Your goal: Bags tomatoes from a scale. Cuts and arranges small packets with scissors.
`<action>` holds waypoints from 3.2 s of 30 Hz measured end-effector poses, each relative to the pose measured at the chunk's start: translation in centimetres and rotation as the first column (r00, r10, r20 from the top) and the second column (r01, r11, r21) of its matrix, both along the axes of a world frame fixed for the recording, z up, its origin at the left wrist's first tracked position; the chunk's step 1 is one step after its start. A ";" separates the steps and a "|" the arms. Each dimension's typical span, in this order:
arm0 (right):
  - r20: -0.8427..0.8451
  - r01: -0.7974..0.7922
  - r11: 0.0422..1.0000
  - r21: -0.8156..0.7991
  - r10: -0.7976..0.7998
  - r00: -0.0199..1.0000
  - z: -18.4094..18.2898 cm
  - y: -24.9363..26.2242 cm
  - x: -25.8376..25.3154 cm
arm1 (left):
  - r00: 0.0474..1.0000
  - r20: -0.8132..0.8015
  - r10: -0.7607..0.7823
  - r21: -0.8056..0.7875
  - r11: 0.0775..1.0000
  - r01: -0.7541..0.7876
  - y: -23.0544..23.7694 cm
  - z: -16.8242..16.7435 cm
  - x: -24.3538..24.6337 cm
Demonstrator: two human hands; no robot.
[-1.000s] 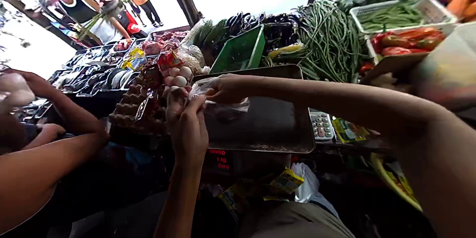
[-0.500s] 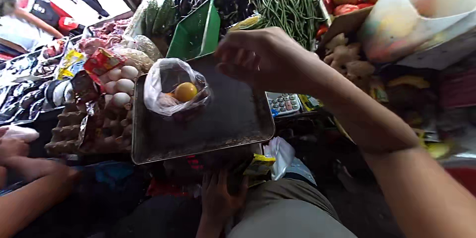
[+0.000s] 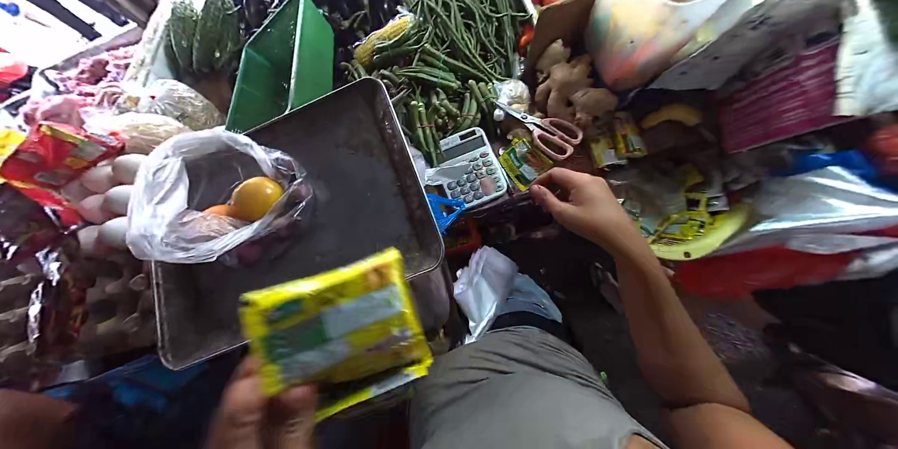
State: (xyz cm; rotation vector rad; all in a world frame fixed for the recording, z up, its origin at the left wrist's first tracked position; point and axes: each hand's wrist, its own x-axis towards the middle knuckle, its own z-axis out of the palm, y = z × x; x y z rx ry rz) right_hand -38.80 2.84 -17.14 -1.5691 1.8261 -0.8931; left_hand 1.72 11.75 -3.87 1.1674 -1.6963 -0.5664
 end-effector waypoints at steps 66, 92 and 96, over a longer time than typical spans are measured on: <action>0.806 -0.076 0.943 -0.324 0.317 0.500 -3.6 0.1 1.8 | 0.723 -0.074 -0.687 0.672 0.502 0.545 -28.6 1.1 -21.3; 0.740 -0.074 0.948 -0.311 0.290 0.607 -1.3 0.3 2.0 | 0.603 -0.138 -0.786 0.658 0.382 0.649 -27.9 1.8 -21.2; 0.740 -0.066 0.950 -0.305 0.280 0.612 -1.3 0.3 1.9 | 0.596 -0.124 -0.794 0.662 0.381 0.646 -27.9 1.9 -21.3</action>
